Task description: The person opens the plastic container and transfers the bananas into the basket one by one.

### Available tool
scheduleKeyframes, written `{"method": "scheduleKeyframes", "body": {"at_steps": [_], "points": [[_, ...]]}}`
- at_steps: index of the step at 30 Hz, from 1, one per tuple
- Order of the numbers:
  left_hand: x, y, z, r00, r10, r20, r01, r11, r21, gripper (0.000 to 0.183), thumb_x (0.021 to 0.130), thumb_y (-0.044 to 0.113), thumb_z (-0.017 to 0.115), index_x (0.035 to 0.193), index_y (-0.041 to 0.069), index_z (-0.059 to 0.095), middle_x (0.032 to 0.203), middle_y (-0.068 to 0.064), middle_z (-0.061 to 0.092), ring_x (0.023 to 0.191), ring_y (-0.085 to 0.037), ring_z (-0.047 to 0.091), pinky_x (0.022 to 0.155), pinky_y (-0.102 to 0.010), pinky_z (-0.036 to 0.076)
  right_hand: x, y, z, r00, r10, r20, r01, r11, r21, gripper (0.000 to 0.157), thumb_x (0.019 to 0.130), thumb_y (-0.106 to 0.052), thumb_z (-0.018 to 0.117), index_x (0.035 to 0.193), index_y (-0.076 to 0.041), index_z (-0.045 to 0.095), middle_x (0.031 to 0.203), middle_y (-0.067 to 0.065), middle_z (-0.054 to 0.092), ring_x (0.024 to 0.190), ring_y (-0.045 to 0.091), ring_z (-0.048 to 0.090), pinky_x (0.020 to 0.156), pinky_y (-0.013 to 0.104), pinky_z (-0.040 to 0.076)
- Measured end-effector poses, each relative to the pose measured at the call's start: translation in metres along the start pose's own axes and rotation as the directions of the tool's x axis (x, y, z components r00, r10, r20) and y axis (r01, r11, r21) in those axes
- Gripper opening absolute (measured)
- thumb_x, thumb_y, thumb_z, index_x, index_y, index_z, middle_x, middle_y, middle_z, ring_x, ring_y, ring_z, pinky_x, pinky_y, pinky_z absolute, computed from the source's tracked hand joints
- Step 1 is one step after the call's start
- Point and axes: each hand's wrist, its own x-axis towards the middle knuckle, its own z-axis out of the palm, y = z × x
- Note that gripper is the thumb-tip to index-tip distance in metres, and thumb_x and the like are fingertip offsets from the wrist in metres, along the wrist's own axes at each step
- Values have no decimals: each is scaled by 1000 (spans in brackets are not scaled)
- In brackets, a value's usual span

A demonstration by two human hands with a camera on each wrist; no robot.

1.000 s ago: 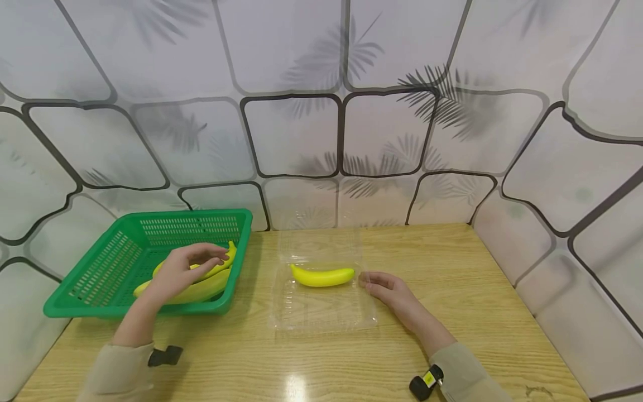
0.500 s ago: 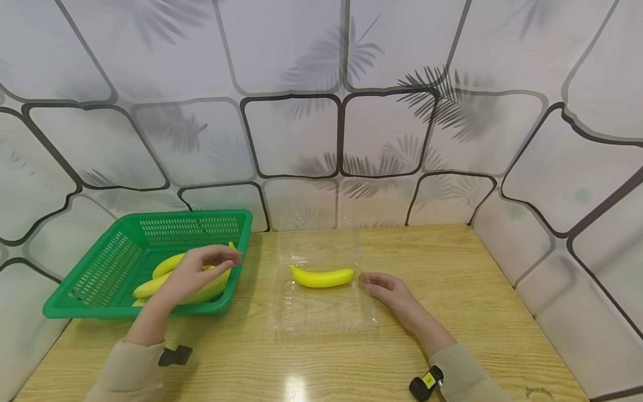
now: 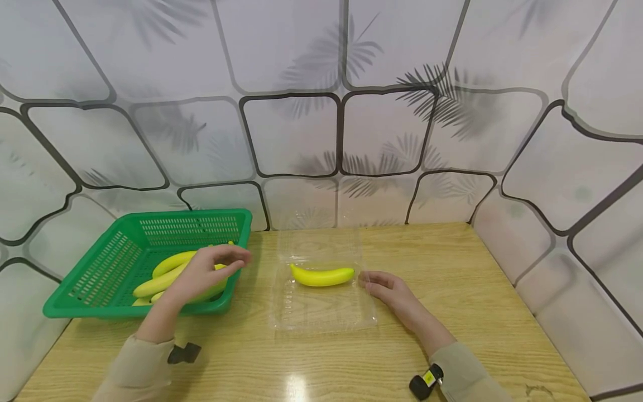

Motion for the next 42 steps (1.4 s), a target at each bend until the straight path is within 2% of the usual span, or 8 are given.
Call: {"method": "scheduleKeyframes", "body": {"at_steps": [7,14,19,28,33,39,42], "points": [[9,8,6,998,43,39,-43,999,-7,24,105,10,66,127,6,75,117,-9,80,101,-22,77,85,-26,62,0,-1,0,1000,0,6,0,1000,11,61,110,-29,60,157,6,43,164,22,46,156,37,37,104,3,41],[16,17,14,996,58,62,-57,998,-9,23,105,6,65,126,3,75,117,-11,80,99,-24,76,84,-33,63,0,-2,0,1000,17,-2,-17,1000,8,61,109,-30,61,157,3,45,163,20,48,156,33,38,104,3,42],[20,18,21,996,66,67,-65,998,-8,25,104,6,65,127,5,75,118,-10,80,103,-24,75,87,-33,63,0,-3,1,1000,16,-8,-16,1000,-9,60,109,-29,60,157,4,45,162,20,49,152,27,46,105,4,43],[29,20,32,991,88,100,-86,996,-28,25,105,8,64,128,5,75,119,-10,80,107,-26,75,93,-37,64,-1,-3,0,1000,14,-3,-14,1000,-10,61,109,-30,60,157,4,44,163,20,48,156,37,39,103,2,41],[34,21,38,987,123,107,-120,992,-33,24,105,8,64,127,4,75,119,-11,80,107,-26,75,92,-36,64,-1,-3,1,1000,16,-6,-16,1000,-8,61,109,-30,60,157,4,45,163,20,47,155,33,42,103,3,42],[38,25,46,985,125,121,-123,992,-25,24,105,10,65,126,3,75,120,-11,79,107,-26,75,93,-33,64,-1,-2,1,1000,-7,5,7,1000,-12,61,110,-27,58,157,8,42,163,25,45,150,27,49,104,4,43],[40,27,50,985,123,123,-121,992,-19,24,105,9,65,127,3,74,121,-11,79,108,-25,75,94,-33,63,0,-3,1,1000,8,-11,-8,1000,-18,59,110,-28,59,157,5,45,163,21,47,151,26,48,104,4,43]]}}
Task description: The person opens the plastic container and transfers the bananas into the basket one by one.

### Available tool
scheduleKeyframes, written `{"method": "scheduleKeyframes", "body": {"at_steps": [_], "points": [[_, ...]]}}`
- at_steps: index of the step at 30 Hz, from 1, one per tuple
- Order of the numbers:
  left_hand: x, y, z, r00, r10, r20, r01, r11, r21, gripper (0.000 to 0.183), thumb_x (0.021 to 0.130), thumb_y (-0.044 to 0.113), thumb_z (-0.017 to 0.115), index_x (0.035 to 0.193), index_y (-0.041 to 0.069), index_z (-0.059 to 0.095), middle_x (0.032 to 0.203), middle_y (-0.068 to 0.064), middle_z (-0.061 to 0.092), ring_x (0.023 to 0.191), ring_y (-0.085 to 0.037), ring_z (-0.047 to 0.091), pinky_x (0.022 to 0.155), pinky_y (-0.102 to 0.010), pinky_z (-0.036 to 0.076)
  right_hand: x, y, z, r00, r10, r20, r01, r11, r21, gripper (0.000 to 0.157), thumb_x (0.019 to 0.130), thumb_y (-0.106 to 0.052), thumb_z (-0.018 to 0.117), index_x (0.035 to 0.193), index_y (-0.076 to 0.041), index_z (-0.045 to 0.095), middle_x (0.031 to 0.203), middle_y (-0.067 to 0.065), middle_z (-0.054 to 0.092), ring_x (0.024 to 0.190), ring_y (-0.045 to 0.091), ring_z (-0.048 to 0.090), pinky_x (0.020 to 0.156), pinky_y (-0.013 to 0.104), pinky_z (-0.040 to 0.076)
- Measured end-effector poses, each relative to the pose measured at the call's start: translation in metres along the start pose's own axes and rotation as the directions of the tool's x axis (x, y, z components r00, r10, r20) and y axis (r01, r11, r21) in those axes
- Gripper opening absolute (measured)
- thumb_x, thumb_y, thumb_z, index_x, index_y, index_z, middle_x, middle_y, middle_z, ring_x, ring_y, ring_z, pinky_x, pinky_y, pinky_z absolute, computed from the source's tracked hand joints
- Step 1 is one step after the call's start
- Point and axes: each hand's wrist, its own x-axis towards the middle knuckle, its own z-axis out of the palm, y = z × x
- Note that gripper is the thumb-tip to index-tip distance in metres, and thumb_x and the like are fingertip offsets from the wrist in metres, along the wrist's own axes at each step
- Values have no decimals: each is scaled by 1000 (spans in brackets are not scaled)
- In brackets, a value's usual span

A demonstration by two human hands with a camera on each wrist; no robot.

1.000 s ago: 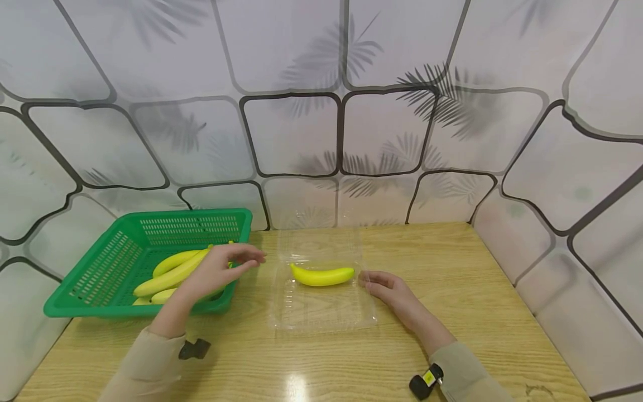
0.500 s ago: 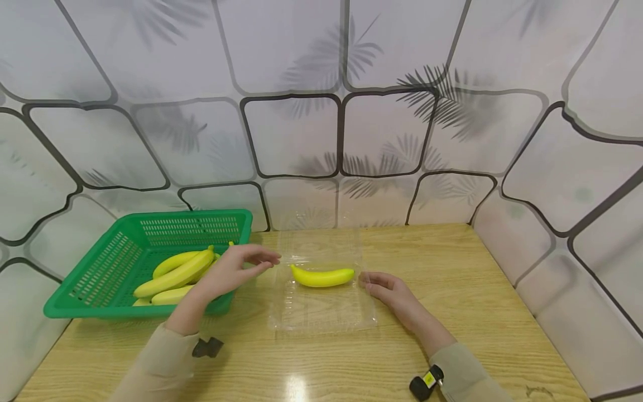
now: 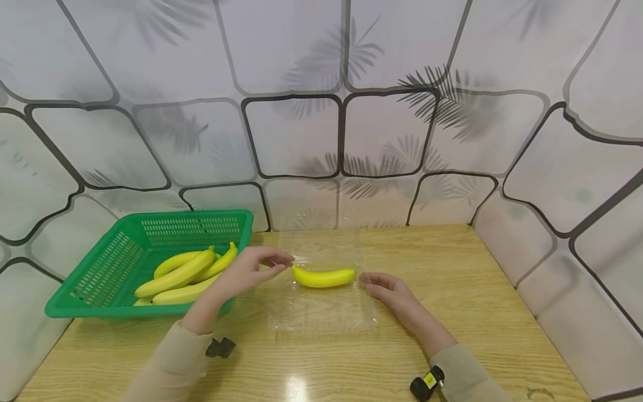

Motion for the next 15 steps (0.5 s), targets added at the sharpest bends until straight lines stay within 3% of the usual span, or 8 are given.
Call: {"method": "scheduleKeyframes", "body": {"at_steps": [8,15], "points": [[7,7,12,1000,3,18,-3,1000,9,24,104,8,65,125,0,74,121,-13,79,107,-25,75,95,-34,63,0,0,0,1000,11,-3,-11,1000,4,60,110,-29,59,157,4,44,164,20,47,155,36,40,103,3,42],[14,14,21,999,-31,19,31,999,-6,24,104,9,66,125,1,74,119,-13,79,105,-25,76,93,-29,63,0,2,0,1000,-13,3,13,1000,10,59,110,-28,59,156,6,44,162,22,48,154,36,41,104,3,42]]}}
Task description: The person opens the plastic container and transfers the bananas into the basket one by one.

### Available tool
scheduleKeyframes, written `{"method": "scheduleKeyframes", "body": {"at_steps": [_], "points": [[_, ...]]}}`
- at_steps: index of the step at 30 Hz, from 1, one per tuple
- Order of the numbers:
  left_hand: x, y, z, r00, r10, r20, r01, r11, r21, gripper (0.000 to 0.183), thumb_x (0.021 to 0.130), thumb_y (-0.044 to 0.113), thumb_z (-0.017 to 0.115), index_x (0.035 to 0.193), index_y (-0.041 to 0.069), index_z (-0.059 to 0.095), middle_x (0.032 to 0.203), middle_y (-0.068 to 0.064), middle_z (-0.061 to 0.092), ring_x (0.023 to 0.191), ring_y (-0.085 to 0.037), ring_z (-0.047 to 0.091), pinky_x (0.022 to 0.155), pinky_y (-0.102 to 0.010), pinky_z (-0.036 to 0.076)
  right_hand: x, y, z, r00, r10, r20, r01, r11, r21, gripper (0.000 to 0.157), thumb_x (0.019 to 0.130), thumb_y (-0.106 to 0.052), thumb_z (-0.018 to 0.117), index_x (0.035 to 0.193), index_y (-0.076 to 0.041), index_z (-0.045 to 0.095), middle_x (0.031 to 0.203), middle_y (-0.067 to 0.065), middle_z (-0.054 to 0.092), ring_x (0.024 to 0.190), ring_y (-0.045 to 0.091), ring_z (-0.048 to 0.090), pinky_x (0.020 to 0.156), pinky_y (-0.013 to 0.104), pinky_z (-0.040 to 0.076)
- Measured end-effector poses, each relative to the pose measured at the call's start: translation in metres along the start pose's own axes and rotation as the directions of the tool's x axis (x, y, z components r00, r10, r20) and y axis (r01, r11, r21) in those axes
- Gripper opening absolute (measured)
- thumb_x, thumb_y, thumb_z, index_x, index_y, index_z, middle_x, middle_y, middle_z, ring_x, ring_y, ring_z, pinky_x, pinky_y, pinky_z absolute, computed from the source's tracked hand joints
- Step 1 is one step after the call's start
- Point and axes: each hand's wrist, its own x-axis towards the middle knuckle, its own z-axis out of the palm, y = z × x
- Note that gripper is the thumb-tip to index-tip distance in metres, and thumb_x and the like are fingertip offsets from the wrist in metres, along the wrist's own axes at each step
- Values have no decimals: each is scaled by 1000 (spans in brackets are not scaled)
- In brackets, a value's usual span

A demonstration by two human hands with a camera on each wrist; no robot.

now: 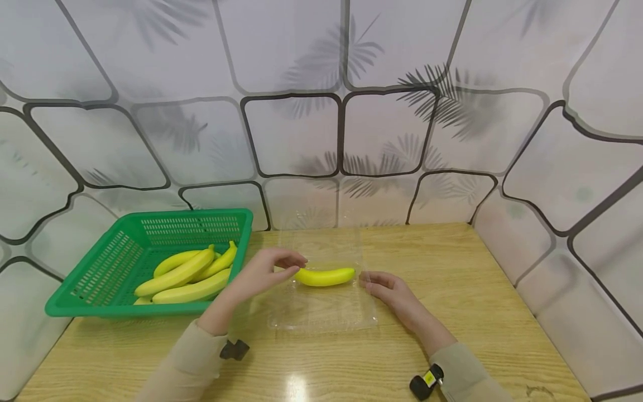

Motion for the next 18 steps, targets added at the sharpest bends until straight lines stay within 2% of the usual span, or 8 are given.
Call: {"method": "scheduleKeyframes", "body": {"at_steps": [8,15,18], "points": [[8,-1,11,1000,-8,-13,8,1000,-27,24,104,8,66,125,0,74,120,-14,79,106,-27,76,95,-33,63,2,-1,0,1000,4,-3,-4,1000,0,59,110,-27,59,156,6,44,162,22,48,150,25,49,104,4,43],[13,-10,21,1000,-24,-21,23,999,-32,22,104,7,66,122,1,75,117,-14,79,104,-26,75,92,-25,62,1,-1,0,1000,7,-3,-7,1000,11,61,109,-27,60,157,7,43,163,22,47,154,35,40,104,3,42],[16,-13,25,999,-37,-23,36,998,-43,22,104,7,66,123,-1,74,116,-14,79,104,-26,76,92,-25,62,0,-1,0,1000,6,-2,-6,1000,17,61,109,-27,59,157,7,43,163,22,47,155,35,40,104,3,42]]}}
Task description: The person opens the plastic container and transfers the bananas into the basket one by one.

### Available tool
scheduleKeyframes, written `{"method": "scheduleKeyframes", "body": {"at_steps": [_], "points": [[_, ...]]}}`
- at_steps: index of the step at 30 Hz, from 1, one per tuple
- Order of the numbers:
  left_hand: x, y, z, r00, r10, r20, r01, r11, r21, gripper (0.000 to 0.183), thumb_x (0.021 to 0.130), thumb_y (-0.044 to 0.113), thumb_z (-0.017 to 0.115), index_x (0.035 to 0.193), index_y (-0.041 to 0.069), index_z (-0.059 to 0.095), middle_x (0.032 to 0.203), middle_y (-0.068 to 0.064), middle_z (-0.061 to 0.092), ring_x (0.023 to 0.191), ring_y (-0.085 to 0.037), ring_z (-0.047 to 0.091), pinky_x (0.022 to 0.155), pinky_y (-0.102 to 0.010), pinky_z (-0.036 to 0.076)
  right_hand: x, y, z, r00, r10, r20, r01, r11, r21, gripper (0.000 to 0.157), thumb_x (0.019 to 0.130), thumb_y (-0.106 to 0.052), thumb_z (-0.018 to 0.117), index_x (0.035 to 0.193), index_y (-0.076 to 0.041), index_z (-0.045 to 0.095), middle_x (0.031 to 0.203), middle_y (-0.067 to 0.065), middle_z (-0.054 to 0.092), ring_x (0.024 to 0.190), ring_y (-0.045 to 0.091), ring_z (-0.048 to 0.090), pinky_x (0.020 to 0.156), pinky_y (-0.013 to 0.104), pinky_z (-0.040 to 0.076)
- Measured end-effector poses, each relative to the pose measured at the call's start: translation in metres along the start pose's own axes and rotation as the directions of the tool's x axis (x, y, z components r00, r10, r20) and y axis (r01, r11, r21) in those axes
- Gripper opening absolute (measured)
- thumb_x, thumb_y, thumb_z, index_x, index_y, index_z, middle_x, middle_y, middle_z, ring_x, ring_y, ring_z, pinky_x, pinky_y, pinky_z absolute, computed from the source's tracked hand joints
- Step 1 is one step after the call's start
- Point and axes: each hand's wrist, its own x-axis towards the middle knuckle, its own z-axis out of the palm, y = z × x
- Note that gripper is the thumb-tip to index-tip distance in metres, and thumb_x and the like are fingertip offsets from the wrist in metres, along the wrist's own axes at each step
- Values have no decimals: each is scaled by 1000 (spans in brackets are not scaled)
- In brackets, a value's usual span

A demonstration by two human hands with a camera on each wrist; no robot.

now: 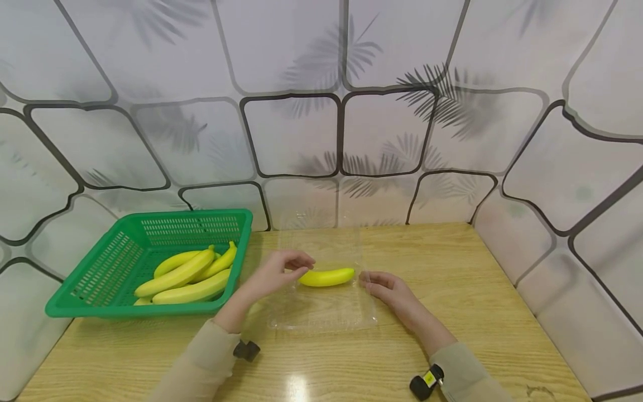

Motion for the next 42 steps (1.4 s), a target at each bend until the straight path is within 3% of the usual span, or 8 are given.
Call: {"method": "scheduleKeyframes", "body": {"at_steps": [8,17,26,33,42], "points": [[6,-9,7,1000,17,-11,-17,1000,-18,21,103,6,67,120,-4,74,112,-15,80,102,-28,76,92,-31,64,0,-1,0,1000,-16,16,16,1000,0,60,110,-24,58,157,9,40,164,25,44,153,36,42,104,4,42],[15,-12,15,998,42,44,-43,999,27,21,99,4,71,119,-2,75,114,-15,79,105,-28,75,96,-32,63,0,-3,0,1000,-8,20,8,1000,19,62,110,-24,58,158,10,38,165,25,42,155,40,38,104,3,42],[19,-14,26,995,8,103,-15,998,63,22,99,5,73,120,2,75,122,-13,78,113,-27,73,104,-38,61,-1,0,2,1000,14,-12,-14,999,-31,62,109,-29,60,157,7,43,162,21,48,154,31,42,104,4,41],[20,-14,27,993,-15,120,5,996,89,26,100,8,74,125,3,74,127,-12,77,120,-28,72,107,-39,59,0,-1,1,1000,0,5,0,1000,-17,62,109,-27,59,157,8,41,164,24,44,156,39,38,103,3,41],[16,-14,27,976,-17,216,12,1000,27,30,98,2,74,127,-2,72,123,-16,77,110,-29,75,93,-26,63,1,-2,0,1000,-1,-6,1,1000,-29,61,109,-30,61,156,6,45,165,22,45,156,38,36,103,4,41]]}}
